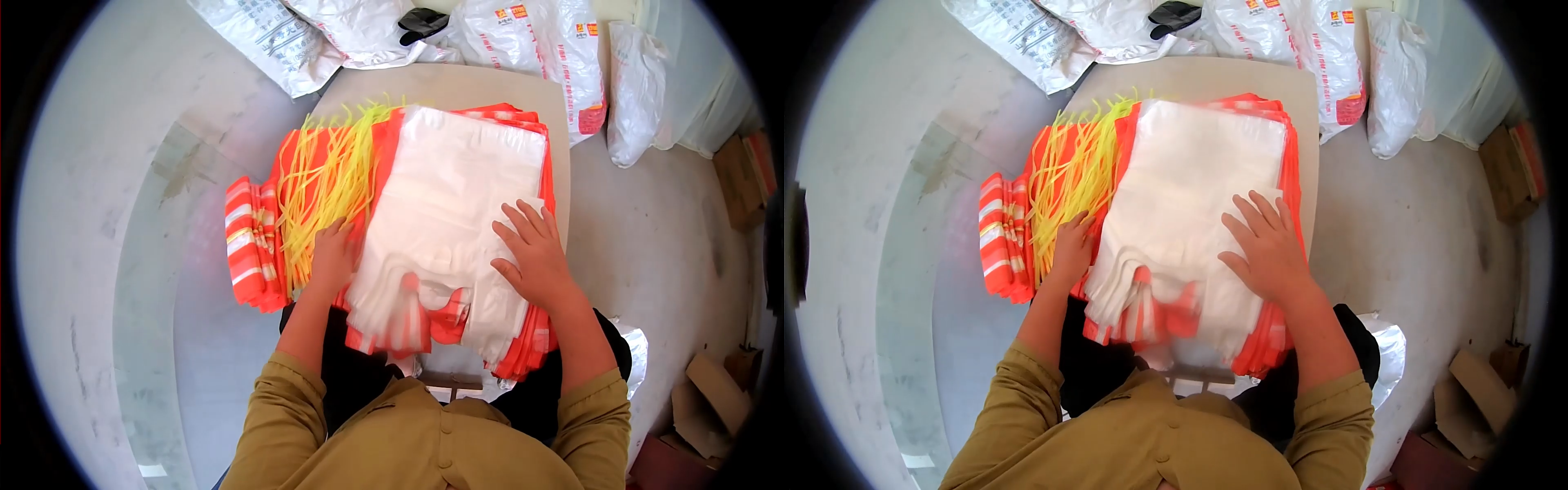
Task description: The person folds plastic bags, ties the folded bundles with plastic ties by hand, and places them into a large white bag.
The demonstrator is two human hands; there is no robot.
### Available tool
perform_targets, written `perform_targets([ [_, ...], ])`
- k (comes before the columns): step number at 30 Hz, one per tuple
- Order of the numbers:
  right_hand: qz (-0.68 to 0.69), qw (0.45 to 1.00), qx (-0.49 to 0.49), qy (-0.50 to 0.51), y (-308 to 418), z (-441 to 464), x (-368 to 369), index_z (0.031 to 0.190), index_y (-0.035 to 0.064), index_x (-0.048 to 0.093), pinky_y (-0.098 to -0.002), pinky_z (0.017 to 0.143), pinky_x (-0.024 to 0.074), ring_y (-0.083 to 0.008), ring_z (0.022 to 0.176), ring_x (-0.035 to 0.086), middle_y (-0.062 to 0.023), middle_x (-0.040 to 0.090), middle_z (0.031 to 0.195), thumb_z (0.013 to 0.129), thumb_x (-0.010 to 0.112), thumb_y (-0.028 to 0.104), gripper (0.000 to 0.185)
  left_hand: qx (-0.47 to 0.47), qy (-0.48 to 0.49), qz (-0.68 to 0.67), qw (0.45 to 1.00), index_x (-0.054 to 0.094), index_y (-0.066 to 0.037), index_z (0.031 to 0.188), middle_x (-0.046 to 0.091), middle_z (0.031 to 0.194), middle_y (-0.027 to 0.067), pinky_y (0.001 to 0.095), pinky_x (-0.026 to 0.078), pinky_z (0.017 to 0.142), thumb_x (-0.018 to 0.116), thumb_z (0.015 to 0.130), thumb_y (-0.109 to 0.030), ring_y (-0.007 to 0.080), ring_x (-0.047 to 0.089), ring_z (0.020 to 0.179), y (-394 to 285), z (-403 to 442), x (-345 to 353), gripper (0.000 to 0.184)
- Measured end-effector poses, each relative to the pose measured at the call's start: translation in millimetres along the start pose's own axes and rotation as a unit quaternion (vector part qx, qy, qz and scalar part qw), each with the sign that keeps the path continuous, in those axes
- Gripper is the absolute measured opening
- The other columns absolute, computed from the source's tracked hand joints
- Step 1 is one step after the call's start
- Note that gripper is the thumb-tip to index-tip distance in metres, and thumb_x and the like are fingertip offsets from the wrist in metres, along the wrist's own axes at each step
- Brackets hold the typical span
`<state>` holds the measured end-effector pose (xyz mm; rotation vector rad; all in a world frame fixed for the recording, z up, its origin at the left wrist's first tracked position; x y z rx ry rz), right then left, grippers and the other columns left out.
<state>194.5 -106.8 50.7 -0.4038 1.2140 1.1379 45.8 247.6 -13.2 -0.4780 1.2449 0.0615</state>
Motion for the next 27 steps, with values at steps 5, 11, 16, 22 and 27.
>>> perform_targets([
  [5,0.001,1.000,-0.004,-0.029,-4.0,2.0,-5.0,0.131,0.0071,0.065,-0.0555,0.120,0.0304,-0.0352,0.143,0.043,-0.0140,0.052,0.151,0.089,0.076,0.029,0.049,-0.027,0.024,0.049,0.998,0.067,-0.003,0.131,0.061,0.141,0.0158,0.0448,0.047,0.105,0.062,0.093,-0.011,0.0398,0.057,0.117,-1.4,24.8,10.7,0.039],
  [11,0.059,0.991,0.083,-0.088,-21.3,-0.6,-7.6,0.130,0.0048,0.065,-0.0458,0.105,0.0460,-0.0352,0.127,0.054,-0.0153,0.057,0.138,0.087,0.078,0.022,0.048,-0.056,0.026,0.026,0.998,0.073,-0.004,0.123,0.067,0.133,0.0138,0.0434,0.048,0.104,0.062,0.094,-0.014,0.0382,0.058,0.115,11.8,34.7,20.5,0.032],
  [16,0.082,0.974,0.188,-0.099,-41.4,-11.2,-10.0,0.138,0.0051,0.058,-0.0428,0.098,0.0508,-0.0336,0.114,0.059,-0.0144,0.053,0.139,0.088,0.077,0.021,0.055,-0.072,-0.007,-0.040,0.997,0.074,-0.003,0.120,0.071,0.123,0.0140,0.0424,0.050,0.101,0.061,0.095,-0.013,0.0372,0.063,0.110,26.7,33.2,17.8,0.030],
  [22,0.230,0.930,0.286,-0.013,-46.7,-14.4,-8.3,0.148,0.0061,0.049,-0.0400,0.091,0.0544,-0.0302,0.108,0.062,-0.0155,0.048,0.148,0.089,0.074,0.020,0.066,-0.220,-0.016,-0.249,0.943,0.074,-0.001,0.120,0.076,0.114,0.0098,0.0349,0.053,0.093,0.062,0.101,-0.017,0.0259,0.070,0.103,31.7,22.3,-1.6,0.028],
  [27,0.274,0.923,0.267,-0.041,-54.5,-22.4,0.7,0.151,0.0065,0.044,-0.0388,0.092,0.0546,-0.0309,0.116,0.061,-0.0182,0.042,0.154,0.087,0.075,0.020,0.073,-0.298,-0.007,-0.547,0.782,0.072,0.000,0.120,0.075,0.106,0.0056,0.0289,0.055,0.080,0.067,0.100,-0.011,0.0133,0.069,0.092,21.3,21.3,-18.4,0.023],
])
Point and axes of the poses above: each hand's wrist, its own z-axis towards the middle knuckle, its own x-axis out of the palm, y = z × x, the point moved 5 cm from there along z, towards the middle knuckle
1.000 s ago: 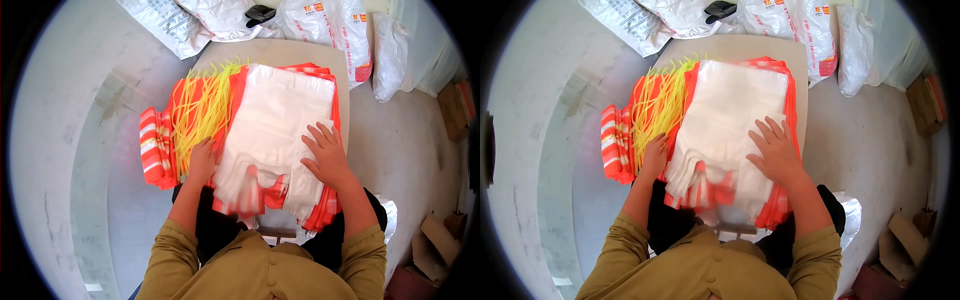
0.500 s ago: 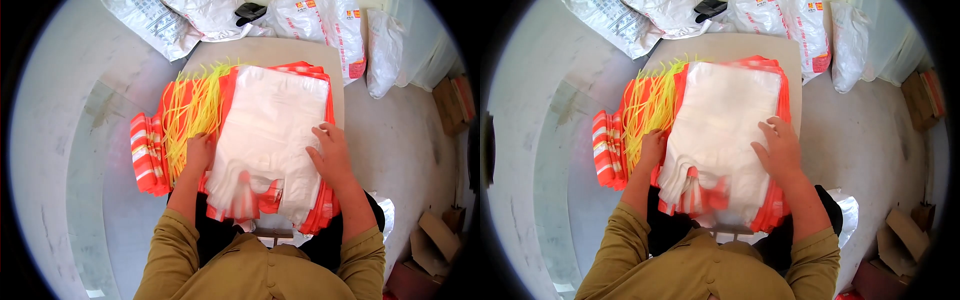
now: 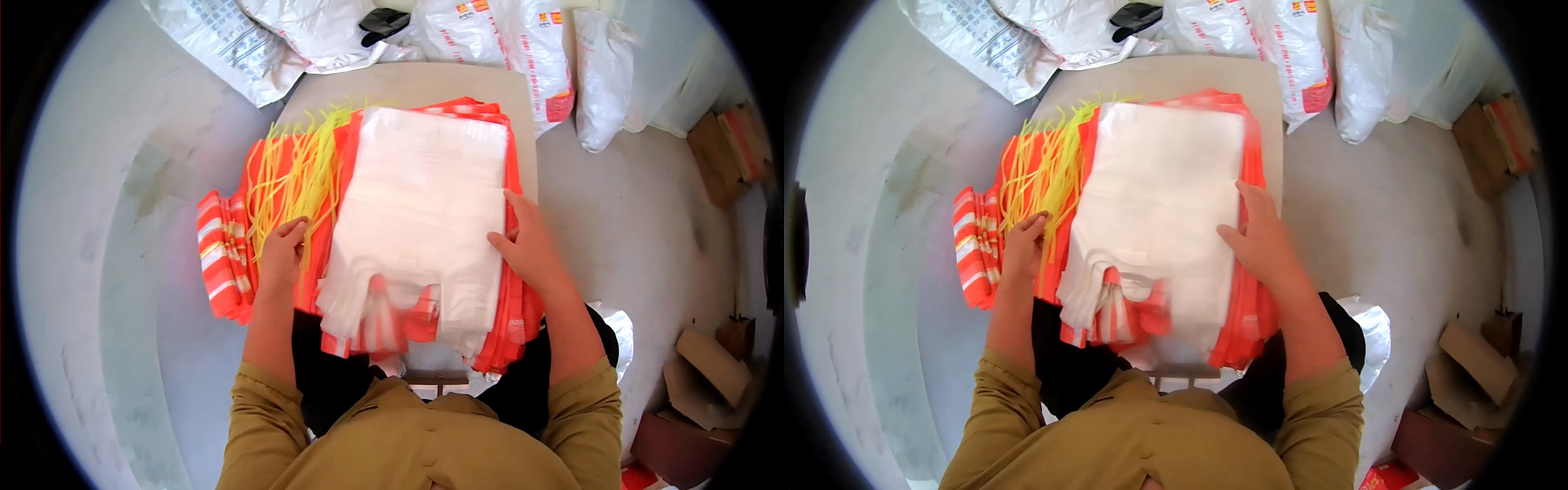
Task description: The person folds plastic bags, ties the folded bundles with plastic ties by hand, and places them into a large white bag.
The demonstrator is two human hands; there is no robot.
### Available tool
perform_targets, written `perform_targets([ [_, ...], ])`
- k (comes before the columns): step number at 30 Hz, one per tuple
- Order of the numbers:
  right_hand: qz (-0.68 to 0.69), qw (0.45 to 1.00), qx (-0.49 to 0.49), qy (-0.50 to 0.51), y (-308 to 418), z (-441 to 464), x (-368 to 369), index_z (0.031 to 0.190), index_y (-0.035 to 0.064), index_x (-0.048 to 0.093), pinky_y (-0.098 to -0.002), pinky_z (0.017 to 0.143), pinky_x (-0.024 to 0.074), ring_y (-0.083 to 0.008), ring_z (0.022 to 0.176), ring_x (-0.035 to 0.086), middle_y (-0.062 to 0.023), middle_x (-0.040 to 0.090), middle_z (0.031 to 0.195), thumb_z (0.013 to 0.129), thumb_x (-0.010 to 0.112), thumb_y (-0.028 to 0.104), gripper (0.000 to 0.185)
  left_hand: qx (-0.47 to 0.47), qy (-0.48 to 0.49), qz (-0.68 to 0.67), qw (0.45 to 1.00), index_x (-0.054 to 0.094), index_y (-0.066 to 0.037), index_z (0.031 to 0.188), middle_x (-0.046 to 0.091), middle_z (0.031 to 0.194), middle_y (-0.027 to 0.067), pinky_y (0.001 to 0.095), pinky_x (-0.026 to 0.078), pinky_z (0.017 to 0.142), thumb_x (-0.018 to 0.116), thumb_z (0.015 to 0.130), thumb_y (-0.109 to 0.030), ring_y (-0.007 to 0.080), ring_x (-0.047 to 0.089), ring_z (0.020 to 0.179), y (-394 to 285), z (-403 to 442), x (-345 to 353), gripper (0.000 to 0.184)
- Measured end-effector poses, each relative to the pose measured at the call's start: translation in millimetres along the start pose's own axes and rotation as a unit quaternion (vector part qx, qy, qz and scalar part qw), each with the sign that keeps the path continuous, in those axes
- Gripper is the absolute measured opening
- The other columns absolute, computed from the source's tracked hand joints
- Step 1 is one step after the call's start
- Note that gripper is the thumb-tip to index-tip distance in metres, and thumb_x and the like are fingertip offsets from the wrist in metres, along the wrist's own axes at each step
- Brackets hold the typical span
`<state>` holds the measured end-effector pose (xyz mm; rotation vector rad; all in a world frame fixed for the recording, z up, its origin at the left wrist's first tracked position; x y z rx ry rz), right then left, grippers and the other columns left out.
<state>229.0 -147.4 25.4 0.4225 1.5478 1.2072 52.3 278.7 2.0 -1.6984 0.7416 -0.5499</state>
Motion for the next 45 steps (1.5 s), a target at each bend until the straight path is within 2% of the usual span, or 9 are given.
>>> perform_targets([
  [2,0.011,0.999,0.034,0.017,5.8,-0.9,1.1,0.153,0.0068,0.042,-0.0388,0.094,0.0542,-0.0316,0.124,0.058,-0.0184,0.041,0.155,0.086,0.077,0.020,0.076,-0.018,0.006,-0.125,0.992,0.070,-0.003,0.114,0.071,0.097,0.0023,0.0211,0.052,0.067,0.069,0.098,-0.005,0.0092,0.065,0.081,-2.7,-5.0,8.5,0.016],
  [8,-0.025,0.999,-0.002,-0.025,-1.0,-0.3,10.6,0.156,0.0084,0.037,-0.0386,0.096,0.0526,-0.0306,0.121,0.059,-0.0177,0.041,0.151,0.080,0.080,0.015,0.088,-0.051,0.061,-0.169,0.982,0.063,-0.010,0.123,0.057,0.084,-0.0057,0.0203,0.038,0.053,0.065,0.100,-0.004,0.0038,0.048,0.063,-26.7,-54.8,63.6,0.024],
  [16,0.111,0.992,0.045,-0.043,-25.8,9.2,10.0,0.159,0.0094,0.033,-0.0376,0.093,0.0534,-0.0315,0.115,0.064,-0.0210,0.056,0.139,0.077,0.080,0.012,0.095,-0.157,0.213,-0.138,0.954,0.060,-0.004,0.127,0.057,0.086,-0.0011,0.0222,0.038,0.055,0.062,0.100,-0.002,0.0069,0.048,0.064,-4.3,-112.5,151.2,0.028],
  [20,0.134,0.988,0.063,-0.041,-31.5,9.0,2.6,0.166,0.0134,0.018,-0.0365,0.090,0.0553,-0.0237,0.096,0.067,-0.0187,0.064,0.126,0.082,0.079,0.008,0.104,-0.178,0.233,-0.123,0.948,0.063,-0.005,0.117,0.061,0.090,-0.0001,0.0247,0.040,0.057,0.063,0.101,-0.005,0.0077,0.053,0.068,14.6,-123.7,166.8,0.017],
  [23,0.001,0.998,0.015,-0.060,-13.1,-2.0,4.5,0.166,0.0133,0.013,-0.0387,0.092,0.0550,-0.0264,0.097,0.069,-0.0188,0.067,0.116,0.082,0.079,0.009,0.108,-0.191,0.243,-0.122,0.943,0.065,-0.006,0.113,0.059,0.086,-0.0016,0.0244,0.040,0.057,0.063,0.101,-0.007,0.0078,0.052,0.067,17.4,-129.7,173.6,0.011],
  [29,0.059,0.994,0.084,-0.034,-10.6,-2.4,7.0,0.166,0.0143,0.010,-0.0398,0.092,0.0547,-0.0277,0.097,0.069,-0.0173,0.068,0.110,0.081,0.077,0.007,0.108,-0.184,0.208,-0.122,0.953,0.066,-0.007,0.110,0.051,0.076,-0.0040,0.0241,0.035,0.054,0.063,0.103,-0.010,0.0078,0.046,0.063,10.7,-133.5,175.5,0.008],
  [38,0.205,0.970,0.069,-0.109,-45.5,1.7,7.0,0.166,0.0165,0.009,-0.0410,0.099,0.0531,-0.0283,0.115,0.064,-0.0213,0.060,0.130,0.079,0.080,0.006,0.113,-0.175,0.189,-0.152,0.954,0.063,-0.008,0.111,0.053,0.076,-0.0029,0.0249,0.035,0.054,0.060,0.104,-0.014,0.0086,0.046,0.062,15.7,-128.7,172.5,0.009],
  [41,0.044,0.997,0.024,-0.061,-22.9,-8.2,2.7,0.167,0.0153,0.006,-0.0415,0.104,0.0505,-0.0320,0.125,0.060,-0.0215,0.056,0.142,0.078,0.082,0.008,0.116,-0.177,0.198,-0.156,0.952,0.063,-0.009,0.111,0.054,0.076,-0.0027,0.0250,0.035,0.054,0.060,0.105,-0.015,0.0088,0.046,0.062,20.1,-127.5,170.0,0.010],
  [45,0.108,0.991,0.045,-0.061,-29.4,-6.3,4.1,0.167,0.0134,0.007,-0.0420,0.107,0.0483,-0.0328,0.131,0.056,-0.0210,0.048,0.152,0.078,0.082,0.006,0.117,-0.177,0.197,-0.156,0.952,0.062,-0.009,0.111,0.055,0.078,-0.0025,0.0251,0.036,0.054,0.059,0.105,-0.017,0.0090,0.047,0.063,20.5,-128.2,168.1,0.010],
])
Point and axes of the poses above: each hand's wrist, its own z-axis towards the middle knuckle, its own x-axis out of the palm, y = z × x, the point moved 5 cm from there along z, towards the middle knuckle
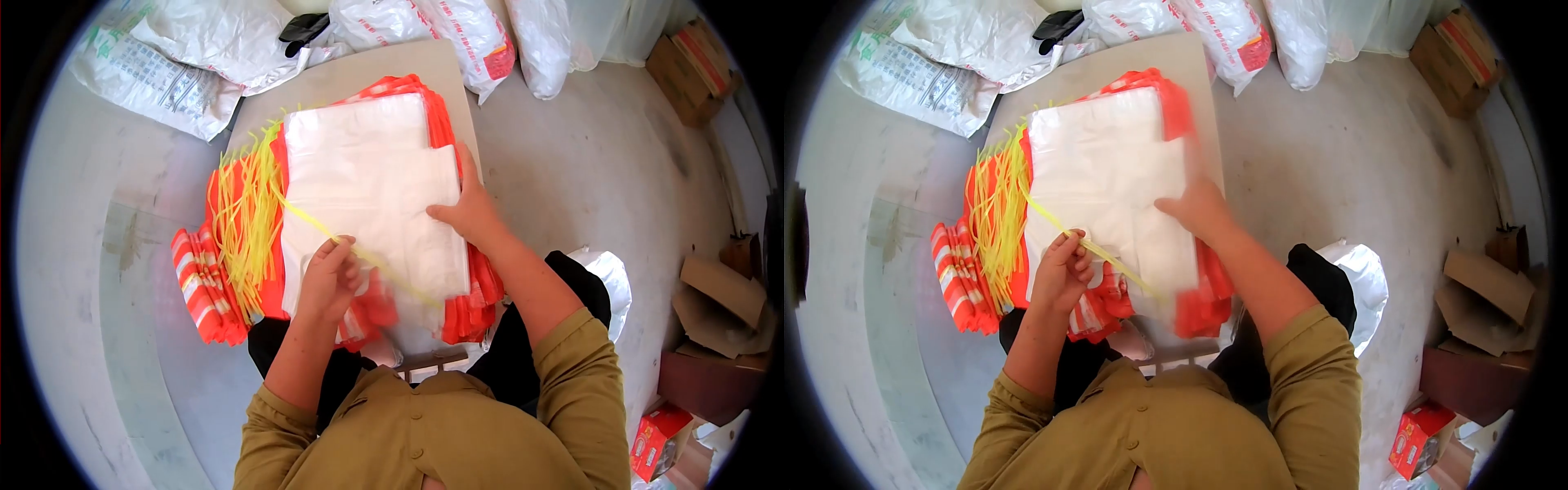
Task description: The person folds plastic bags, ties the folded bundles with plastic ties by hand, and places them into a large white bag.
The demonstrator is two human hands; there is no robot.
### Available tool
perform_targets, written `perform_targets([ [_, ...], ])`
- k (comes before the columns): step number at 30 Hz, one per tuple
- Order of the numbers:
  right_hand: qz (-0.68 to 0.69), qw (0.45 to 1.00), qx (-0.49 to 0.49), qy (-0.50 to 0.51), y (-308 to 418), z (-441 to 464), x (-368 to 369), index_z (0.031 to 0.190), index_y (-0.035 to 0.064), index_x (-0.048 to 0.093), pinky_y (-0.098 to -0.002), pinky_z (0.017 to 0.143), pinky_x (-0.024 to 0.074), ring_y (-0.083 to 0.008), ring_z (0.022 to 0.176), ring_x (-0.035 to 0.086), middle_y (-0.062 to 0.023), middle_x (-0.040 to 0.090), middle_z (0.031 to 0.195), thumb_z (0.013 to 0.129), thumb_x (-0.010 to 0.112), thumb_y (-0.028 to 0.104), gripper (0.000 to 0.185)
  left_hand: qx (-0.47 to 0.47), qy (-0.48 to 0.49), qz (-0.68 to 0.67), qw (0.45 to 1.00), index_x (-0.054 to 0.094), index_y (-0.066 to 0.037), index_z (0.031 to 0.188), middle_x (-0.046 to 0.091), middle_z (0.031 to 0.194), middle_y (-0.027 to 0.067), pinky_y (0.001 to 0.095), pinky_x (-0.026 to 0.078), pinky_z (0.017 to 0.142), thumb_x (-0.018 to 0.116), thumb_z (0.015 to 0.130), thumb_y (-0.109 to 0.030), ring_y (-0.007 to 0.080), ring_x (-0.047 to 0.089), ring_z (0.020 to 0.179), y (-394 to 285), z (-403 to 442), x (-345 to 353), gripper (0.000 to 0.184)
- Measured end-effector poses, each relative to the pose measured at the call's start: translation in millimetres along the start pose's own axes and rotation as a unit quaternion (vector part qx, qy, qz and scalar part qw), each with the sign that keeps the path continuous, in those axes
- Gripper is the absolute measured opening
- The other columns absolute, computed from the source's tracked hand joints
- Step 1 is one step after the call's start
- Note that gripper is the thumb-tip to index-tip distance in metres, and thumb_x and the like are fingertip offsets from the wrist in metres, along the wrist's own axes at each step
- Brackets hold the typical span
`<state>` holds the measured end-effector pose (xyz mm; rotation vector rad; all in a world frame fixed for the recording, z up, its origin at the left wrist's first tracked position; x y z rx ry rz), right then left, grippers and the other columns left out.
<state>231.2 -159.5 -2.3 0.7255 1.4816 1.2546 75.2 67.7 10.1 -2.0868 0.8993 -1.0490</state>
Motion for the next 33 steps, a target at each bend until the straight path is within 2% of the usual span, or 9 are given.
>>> perform_targets([
  [5,0.242,0.968,0.058,-0.041,-16.8,9.3,-21.6,0.167,0.0107,0.008,-0.0414,0.108,0.0490,-0.0299,0.131,0.056,-0.0193,0.044,0.155,0.077,0.080,-0.002,0.116,-0.006,-0.002,-0.012,1.000,0.062,-0.009,0.112,0.058,0.083,-0.0019,0.0252,0.037,0.054,0.059,0.106,-0.020,0.0092,0.048,0.064,0.3,1.7,2.0,0.012],
  [11,0.298,0.945,0.020,-0.136,-23.3,21.0,-96.8,0.167,0.0099,0.009,-0.0402,0.103,0.0532,-0.0283,0.125,0.060,-0.0188,0.051,0.148,0.082,0.075,-0.007,0.109,-0.003,0.008,0.005,1.000,0.062,-0.010,0.115,0.064,0.091,0.0001,0.0254,0.040,0.055,0.058,0.107,-0.020,0.0095,0.053,0.068,5.6,10.1,12.6,0.014],
  [18,0.458,0.884,-0.013,-0.087,34.0,-4.7,-139.1,0.167,0.0152,0.019,-0.0411,0.100,0.0559,-0.0261,0.120,0.065,-0.0167,0.055,0.147,0.082,0.070,-0.009,0.102,-0.014,0.009,0.032,0.999,0.060,-0.009,0.123,0.071,0.107,0.0044,0.0256,0.045,0.060,0.056,0.108,-0.020,0.0111,0.057,0.074,22.3,22.9,42.7,0.019],
  [20,0.498,0.866,-0.027,-0.046,45.5,-9.2,-122.5,0.166,0.0165,0.022,-0.0412,0.101,0.0558,-0.0262,0.120,0.065,-0.0168,0.057,0.145,0.081,0.071,-0.009,0.102,-0.032,0.071,0.023,0.997,0.058,-0.007,0.128,0.069,0.123,0.0078,0.0318,0.054,0.080,0.050,0.111,-0.026,0.0180,0.065,0.097,27.0,24.0,62.5,0.027],
  [23,0.464,0.886,-0.001,-0.011,46.5,-9.9,-77.0,0.166,0.0143,0.022,-0.0392,0.104,0.0525,-0.0247,0.127,0.060,-0.0148,0.050,0.152,0.079,0.077,-0.005,0.104,-0.082,0.150,-0.023,0.985,0.050,-0.004,0.143,0.059,0.145,0.0124,0.0413,0.049,0.110,0.041,0.113,-0.037,0.0287,0.061,0.127,35.7,20.1,94.4,0.045],
  [26,0.314,0.949,-0.008,0.002,22.3,-1.1,-24.2,0.167,0.0125,0.018,-0.0374,0.112,0.0454,-0.0245,0.138,0.050,-0.0124,0.043,0.158,0.080,0.078,-0.004,0.107,-0.119,0.121,-0.087,0.982,0.045,-0.004,0.149,0.057,0.147,0.0151,0.0430,0.048,0.110,0.040,0.113,-0.038,0.0297,0.062,0.124,36.6,9.4,104.3,0.049],
  [27,0.293,0.956,-0.010,0.008,21.7,-2.3,-12.4,0.167,0.0124,0.018,-0.0374,0.112,0.0449,-0.0248,0.139,0.049,-0.0129,0.043,0.159,0.081,0.077,-0.003,0.106,-0.120,0.118,-0.097,0.981,0.044,-0.003,0.149,0.056,0.145,0.0171,0.0442,0.050,0.109,0.048,0.111,-0.032,0.0294,0.062,0.124,34.8,5.2,101.2,0.047],
  [32,0.115,0.991,-0.022,0.065,23.3,-6.1,9.3,0.163,0.0023,0.019,-0.0396,0.121,0.0328,-0.0333,0.151,0.035,-0.0234,0.034,0.162,0.083,0.075,0.010,0.098,-0.026,0.080,0.122,0.989,0.042,0.000,0.148,0.060,0.137,0.0158,0.0424,0.056,0.101,0.060,0.102,-0.006,0.0253,0.065,0.119,34.9,11.3,66.0,0.050],
  [33,0.094,0.993,-0.019,0.071,21.7,-6.1,8.5,0.163,0.0039,0.020,-0.0406,0.117,0.0365,-0.0344,0.145,0.042,-0.0239,0.041,0.157,0.083,0.074,0.010,0.096,-0.020,0.073,0.142,0.987,0.041,0.001,0.148,0.061,0.136,0.0154,0.0419,0.057,0.099,0.061,0.100,-0.001,0.0248,0.066,0.118,34.1,11.6,62.0,0.052],
])
Point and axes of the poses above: each hand's wrist, its own z-axis towards the middle knuckle, its own x-axis out of the palm, y = z × x, the point moved 5 cm from there along z, towards the middle knuckle
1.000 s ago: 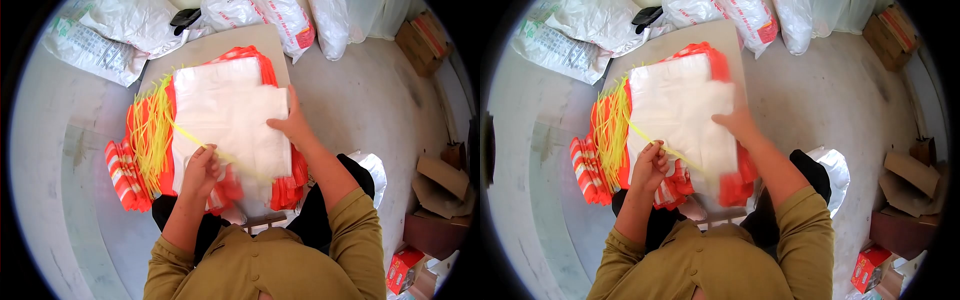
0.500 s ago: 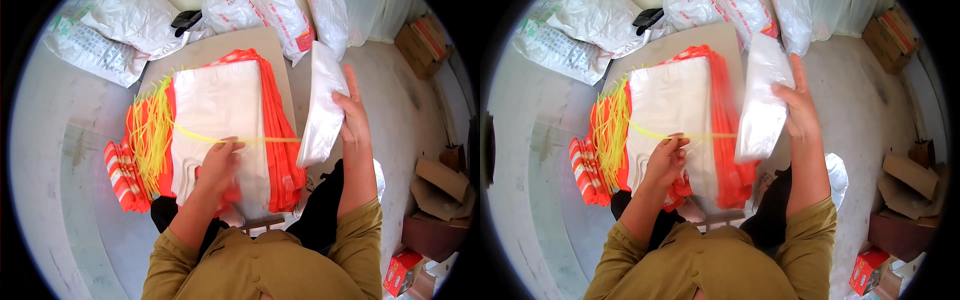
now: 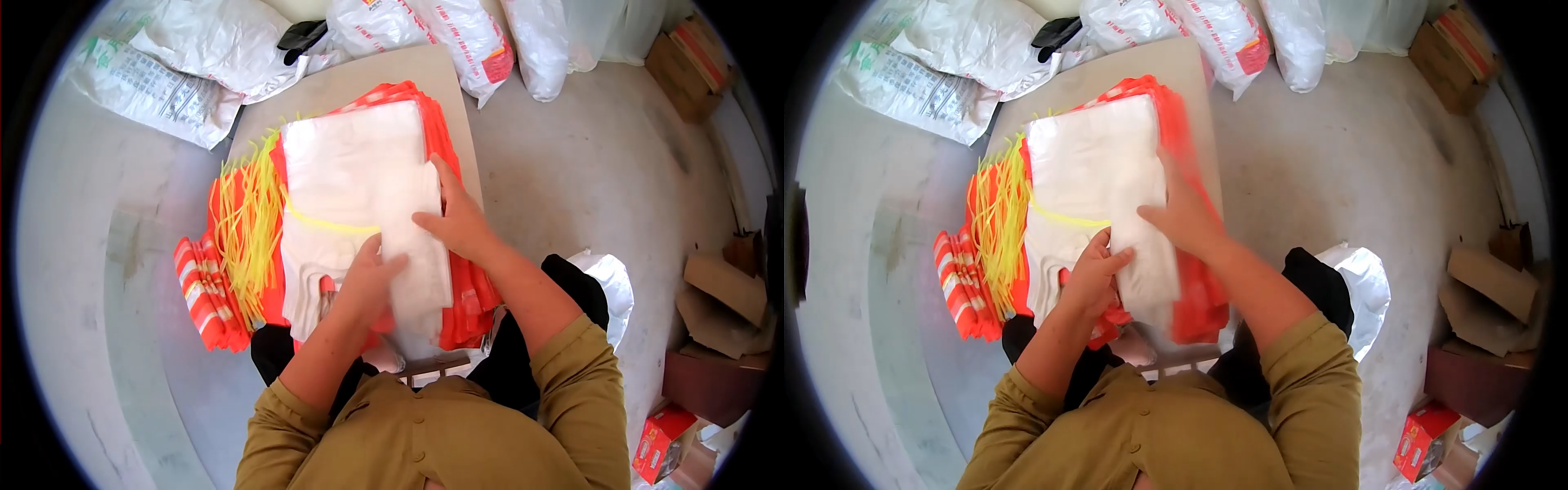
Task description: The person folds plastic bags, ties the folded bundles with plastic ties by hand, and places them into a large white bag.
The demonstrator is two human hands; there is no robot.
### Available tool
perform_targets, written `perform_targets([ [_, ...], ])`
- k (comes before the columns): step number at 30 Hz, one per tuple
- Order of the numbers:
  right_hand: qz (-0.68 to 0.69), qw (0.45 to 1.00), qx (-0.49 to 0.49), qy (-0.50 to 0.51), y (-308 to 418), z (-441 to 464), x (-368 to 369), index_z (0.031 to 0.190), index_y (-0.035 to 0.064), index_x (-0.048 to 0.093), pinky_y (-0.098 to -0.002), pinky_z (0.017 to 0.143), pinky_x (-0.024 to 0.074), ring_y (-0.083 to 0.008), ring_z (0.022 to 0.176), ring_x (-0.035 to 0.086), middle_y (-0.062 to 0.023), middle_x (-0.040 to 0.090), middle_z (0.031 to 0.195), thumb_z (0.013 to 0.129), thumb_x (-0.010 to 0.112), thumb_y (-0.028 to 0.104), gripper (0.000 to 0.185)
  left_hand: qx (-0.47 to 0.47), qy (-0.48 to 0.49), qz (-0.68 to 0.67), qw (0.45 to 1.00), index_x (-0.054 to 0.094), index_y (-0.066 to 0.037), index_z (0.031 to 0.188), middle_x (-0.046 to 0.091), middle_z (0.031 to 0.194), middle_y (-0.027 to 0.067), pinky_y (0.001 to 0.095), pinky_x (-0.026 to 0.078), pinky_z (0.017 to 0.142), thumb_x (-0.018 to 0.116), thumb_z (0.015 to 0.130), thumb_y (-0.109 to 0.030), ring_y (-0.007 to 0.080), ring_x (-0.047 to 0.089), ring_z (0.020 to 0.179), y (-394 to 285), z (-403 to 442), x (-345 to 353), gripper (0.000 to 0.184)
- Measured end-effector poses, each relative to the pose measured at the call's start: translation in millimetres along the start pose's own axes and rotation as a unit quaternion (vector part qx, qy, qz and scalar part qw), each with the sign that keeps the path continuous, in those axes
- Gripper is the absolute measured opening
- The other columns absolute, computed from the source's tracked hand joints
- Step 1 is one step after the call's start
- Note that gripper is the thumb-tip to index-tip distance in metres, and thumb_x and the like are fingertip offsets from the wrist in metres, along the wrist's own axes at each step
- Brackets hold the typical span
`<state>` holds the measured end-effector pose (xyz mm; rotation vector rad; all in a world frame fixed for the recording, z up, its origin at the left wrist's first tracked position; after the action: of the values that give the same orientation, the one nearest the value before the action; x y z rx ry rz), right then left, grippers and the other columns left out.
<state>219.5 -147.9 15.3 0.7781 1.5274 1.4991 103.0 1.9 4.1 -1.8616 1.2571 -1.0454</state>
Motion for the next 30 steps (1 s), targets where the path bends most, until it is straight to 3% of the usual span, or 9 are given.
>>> perform_targets([
  [2,-0.044,0.999,0.011,0.009,-3.1,-1.1,-6.8,0.163,0.0070,0.021,-0.0428,0.110,0.0439,-0.0365,0.133,0.055,-0.0249,0.055,0.145,0.085,0.071,0.011,0.093,-0.004,-0.009,-0.012,1.000,0.039,0.001,0.149,0.062,0.133,0.0150,0.0412,0.057,0.098,0.060,0.099,0.002,0.0244,0.067,0.116,-1.5,-1.4,-1.3,0.054],
  [5,-0.163,0.985,0.036,0.033,5.8,-12.5,-18.1,0.162,0.0097,0.022,-0.0405,0.093,0.0519,-0.0318,0.102,0.069,-0.0180,0.072,0.108,0.088,0.066,0.002,0.087,-0.009,-0.018,-0.022,1.000,0.034,0.000,0.151,0.063,0.129,0.0157,0.0406,0.057,0.097,0.058,0.098,0.004,0.0240,0.067,0.113,3.3,2.4,-5.4,0.059],
  [8,-0.221,0.971,0.038,0.084,16.9,-27.1,-22.9,0.155,0.0079,0.034,-0.0422,0.087,0.0530,-0.0314,0.098,0.068,-0.0149,0.070,0.100,0.088,0.067,0.005,0.074,-0.001,-0.029,-0.026,0.999,0.029,-0.001,0.154,0.064,0.127,0.0174,0.0404,0.058,0.096,0.058,0.097,0.006,0.0237,0.067,0.111,6.2,3.7,-6.8,0.064],
  [11,-0.289,0.951,0.015,0.111,16.9,-33.5,-22.6,0.143,0.0070,0.045,-0.0440,0.083,0.0532,-0.0326,0.094,0.067,-0.0136,0.068,0.095,0.089,0.068,0.006,0.059,0.008,-0.039,-0.003,0.999,0.023,-0.004,0.156,0.064,0.126,0.0191,0.0386,0.057,0.093,0.057,0.095,0.007,0.0233,0.067,0.109,8.5,5.2,-10.9,0.071],
  [18,-0.458,0.886,-0.059,0.046,-2.8,-22.0,-41.8,0.108,0.0039,0.068,-0.0478,0.084,0.0531,-0.0355,0.096,0.063,-0.0141,0.069,0.099,0.091,0.061,0.007,0.019,0.046,-0.028,0.083,0.995,0.016,-0.014,0.163,0.065,0.121,0.0142,0.0324,0.055,0.090,0.059,0.094,0.007,0.0194,0.066,0.105,1.8,-3.1,-5.7,0.084],
  [20,-0.474,0.872,-0.112,0.050,-3.3,-23.8,-52.8,0.100,0.0036,0.071,-0.0478,0.085,0.0529,-0.0352,0.098,0.062,-0.0136,0.068,0.099,0.091,0.059,0.008,0.016,0.055,-0.028,0.149,0.987,0.020,-0.014,0.164,0.065,0.121,0.0133,0.0315,0.054,0.091,0.059,0.094,0.007,0.0185,0.065,0.106,-0.1,-5.0,-6.8,0.082],
  [24,-0.473,0.877,-0.044,0.070,5.8,-29.4,-65.4,0.091,0.0042,0.072,-0.0457,0.083,0.0521,-0.0349,0.100,0.060,-0.0129,0.066,0.097,0.089,0.060,0.009,0.013,0.129,-0.002,0.248,0.960,0.034,-0.015,0.162,0.062,0.123,0.0119,0.0280,0.052,0.089,0.060,0.094,0.006,0.0145,0.061,0.101,8.6,-1.5,-18.7,0.076],
  [26,-0.460,0.883,0.020,0.089,16.0,-33.5,-70.6,0.087,0.0039,0.072,-0.0449,0.082,0.0517,-0.0349,0.099,0.060,-0.0125,0.065,0.096,0.088,0.060,0.010,0.013,0.117,-0.011,0.331,0.936,0.042,-0.015,0.159,0.059,0.121,0.0088,0.0265,0.050,0.086,0.063,0.093,0.003,0.0123,0.057,0.095,-1.7,-9.6,-13.6,0.071],
  [30,-0.386,0.910,0.011,0.149,13.8,-41.8,-86.5,0.083,0.0013,0.068,-0.0421,0.075,0.0498,-0.0323,0.091,0.061,-0.0129,0.064,0.094,0.086,0.062,0.011,0.012,0.137,-0.025,0.417,0.898,0.052,-0.015,0.154,0.056,0.111,0.0034,0.0260,0.048,0.081,0.068,0.092,-0.006,0.0105,0.050,0.085,-5.7,-10.4,-11.2,0.064],
])
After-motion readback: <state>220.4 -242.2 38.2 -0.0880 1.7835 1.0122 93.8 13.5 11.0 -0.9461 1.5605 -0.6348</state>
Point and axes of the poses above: each hand's wrist, its own z-axis towards the middle knuckle, its own x-axis out of the palm, y = z × x, the point moved 5 cm from there along z, towards the middle knuckle
